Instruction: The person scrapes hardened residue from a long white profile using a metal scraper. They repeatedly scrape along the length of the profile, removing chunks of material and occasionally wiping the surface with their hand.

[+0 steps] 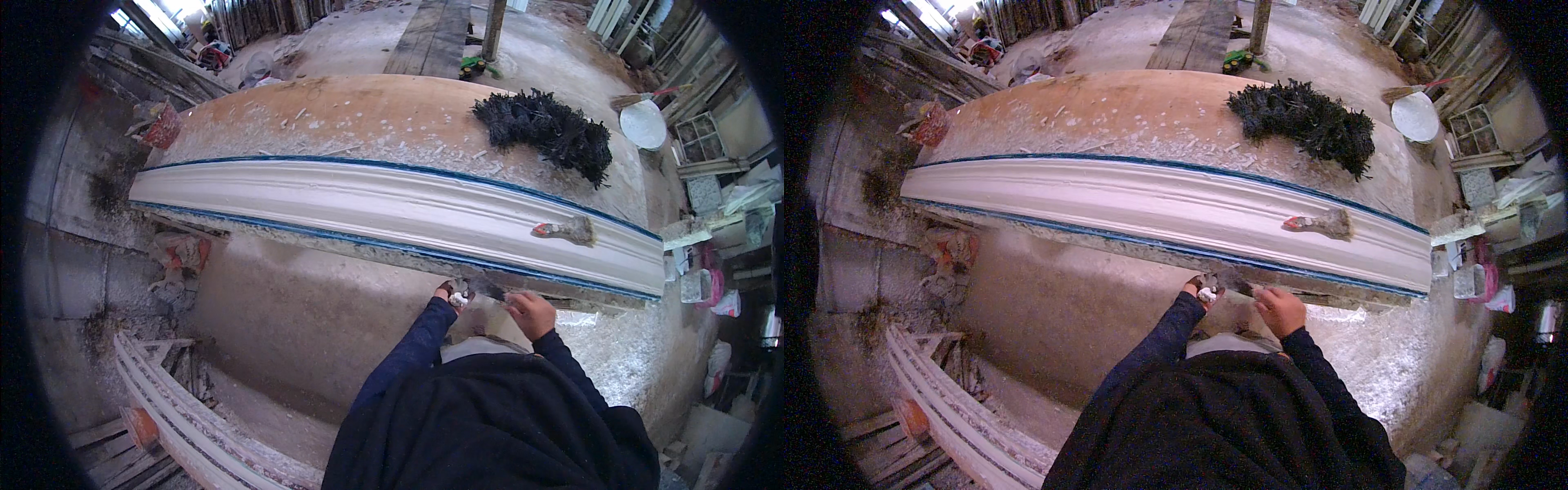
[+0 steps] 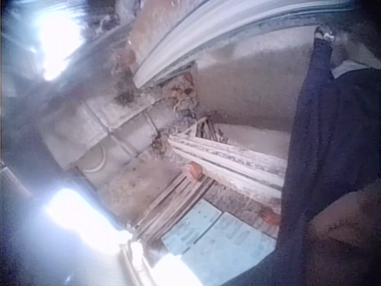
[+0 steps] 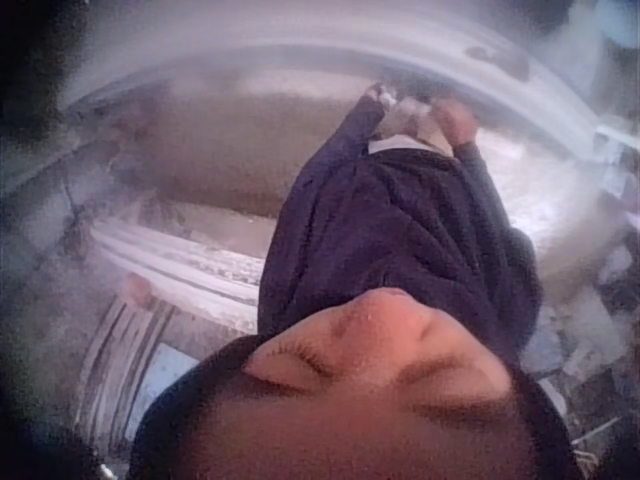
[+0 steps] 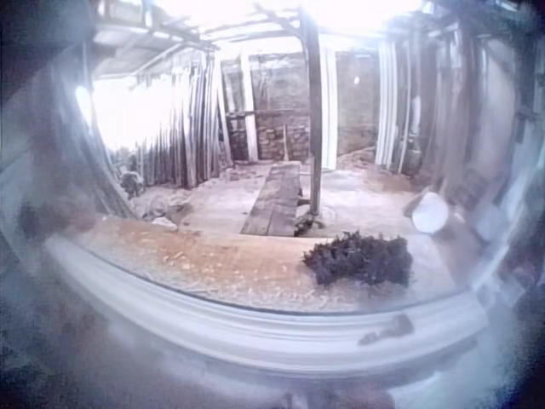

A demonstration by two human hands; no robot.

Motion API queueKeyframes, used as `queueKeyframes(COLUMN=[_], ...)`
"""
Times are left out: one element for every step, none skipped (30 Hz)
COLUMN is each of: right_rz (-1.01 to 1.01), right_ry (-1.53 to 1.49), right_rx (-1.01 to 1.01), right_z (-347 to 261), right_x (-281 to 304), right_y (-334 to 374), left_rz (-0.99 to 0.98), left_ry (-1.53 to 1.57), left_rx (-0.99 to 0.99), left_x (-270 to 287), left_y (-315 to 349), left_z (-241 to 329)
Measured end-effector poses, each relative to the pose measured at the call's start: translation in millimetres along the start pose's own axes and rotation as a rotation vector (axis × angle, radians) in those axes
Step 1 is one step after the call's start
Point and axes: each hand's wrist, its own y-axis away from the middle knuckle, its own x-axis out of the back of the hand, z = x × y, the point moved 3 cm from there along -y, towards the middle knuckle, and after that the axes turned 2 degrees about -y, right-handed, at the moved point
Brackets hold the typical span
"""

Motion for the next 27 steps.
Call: queueKeyframes(right_rz=[0.007, 0.012, 0.016, 0.019, -0.032, -0.084, -0.135, -0.091, -0.048, -0.004, -0.044, -0.076, -0.109, -0.106, -0.14, -0.174, -0.21, -0.194, -0.178, -0.168, -0.166, -0.164, -0.16, -0.177, -0.192, -0.212, -0.2], right_ry=[-0.035, -0.07, -0.105, -0.085, -0.176, -0.267, -0.36, -0.404, -0.45, -0.495, -0.495, -0.493, -0.491, -0.545, -0.472, -0.399, -0.324, -0.35, -0.376, -0.399, -0.41, -0.42, -0.429, -0.379, -0.33, -0.283, -0.241], right_rx=[-0.077, -0.152, -0.223, -0.234, -0.361, -0.486, -0.61, -0.547, -0.483, -0.418, -0.409, -0.404, -0.399, -0.37, -0.382, -0.394, -0.403, -0.359, -0.316, -0.273, -0.262, -0.251, -0.24, -0.22, -0.202, -0.176, -0.101], right_z=[6, 12, 18, 25, 31, 36, 41, 47, 55, 62, 65, 62, 58, 44, 40, 37, 35, 37, 44, 40, 36, 30, 22, 18, 16, 9, -3], right_x=[5, 12, 16, 14, 13, 11, 10, 3, -10, -22, -31, -35, -39, -38, -37, -36, -36, -39, -44, -41, -40, -40, -37, -40, -43, -45, -43], right_y=[4, 8, 12, 17, 19, 21, 24, 25, 24, 25, 21, 11, 1, -10, -17, -22, -25, -24, -20, -21, -21, -19, -21, -20, -18, -19, -22], left_rz=[-0.082, -0.118, -0.155, -0.191, -0.178, -0.166, -0.154, -0.201, -0.247, -0.293, -0.284, -0.276, -0.269, -0.227, -0.188, -0.149, -0.174, -0.199, -0.224, -0.205, -0.187, -0.168, -0.094, -0.019, 0.055, 0.091, 0.129], left_ry=[0.105, 0.113, 0.123, 0.134, 0.115, 0.097, 0.079, 0.089, 0.097, 0.106, 0.097, 0.082, 0.066, 0.078, 0.083, 0.089, 0.101, 0.113, 0.125, 0.121, 0.116, 0.109, 0.106, 0.101, 0.094, 0.082, 0.078], left_rx=[0.054, 0.055, 0.053, 0.05, 0.037, 0.023, 0.009, 0.038, 0.066, 0.093, 0.076, 0.063, 0.051, 0.02, -0.001, -0.024, -0.036, -0.049, -0.063, -0.071, -0.078, -0.085, -0.11, -0.134, -0.157, -0.144, -0.138], left_x=[-2, 2, 7, 12, 8, 5, 1, 1, 5, 8, 11, 12, 12, 16, 15, 14, 14, 14, 14, 14, 12, 10, 8, 4, 0, 8, 25], left_y=[1, -2, -8, -13, -10, -7, -5, -5, -9, -13, -14, -13, -13, -9, -4, 1, 3, 7, 10, 13, 15, 17, 18, 19, 20, 13, -2], left_z=[-1, 0, 4, 6, 6, 5, 4, 5, 8, 10, 11, 12, 12, 15, 17, 19, 22, 24, 27, 28, 30, 31, 30, 27, 24, 25, 29])
